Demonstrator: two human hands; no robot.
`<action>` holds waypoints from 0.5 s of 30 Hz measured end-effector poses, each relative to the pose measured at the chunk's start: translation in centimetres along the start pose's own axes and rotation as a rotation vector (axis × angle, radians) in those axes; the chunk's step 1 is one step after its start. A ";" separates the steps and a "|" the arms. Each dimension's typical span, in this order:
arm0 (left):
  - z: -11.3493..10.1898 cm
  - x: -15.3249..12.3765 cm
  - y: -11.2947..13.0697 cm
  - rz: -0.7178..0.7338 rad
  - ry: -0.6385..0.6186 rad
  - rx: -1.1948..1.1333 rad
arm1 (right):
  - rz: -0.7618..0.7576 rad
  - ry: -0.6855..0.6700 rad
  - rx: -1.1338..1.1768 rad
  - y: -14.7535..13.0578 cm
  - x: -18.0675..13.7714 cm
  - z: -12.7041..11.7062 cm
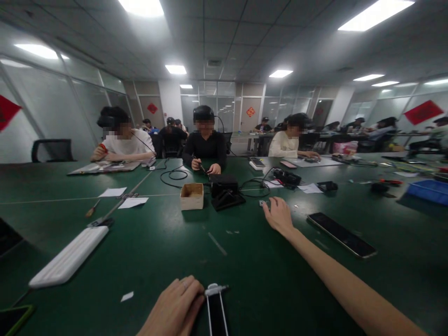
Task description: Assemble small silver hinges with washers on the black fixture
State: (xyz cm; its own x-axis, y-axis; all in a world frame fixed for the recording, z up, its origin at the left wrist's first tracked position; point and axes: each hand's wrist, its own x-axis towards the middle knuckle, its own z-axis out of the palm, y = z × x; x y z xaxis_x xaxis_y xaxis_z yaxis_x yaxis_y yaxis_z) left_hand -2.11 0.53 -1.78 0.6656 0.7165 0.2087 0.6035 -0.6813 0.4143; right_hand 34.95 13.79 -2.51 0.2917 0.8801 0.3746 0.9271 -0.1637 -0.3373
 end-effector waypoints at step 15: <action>-0.3 0.2 0.2 0.014 -0.032 0.006 | 0.207 -0.236 -0.047 8.2 7.4 3.7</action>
State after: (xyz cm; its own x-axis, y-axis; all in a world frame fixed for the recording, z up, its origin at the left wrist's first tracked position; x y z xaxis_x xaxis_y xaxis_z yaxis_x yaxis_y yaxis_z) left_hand -2.02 0.62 -1.39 0.6874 0.7021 0.1860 0.5970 -0.6920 0.4059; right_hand 43.82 20.64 -5.68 0.4177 0.9042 0.0891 0.8651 -0.3658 -0.3431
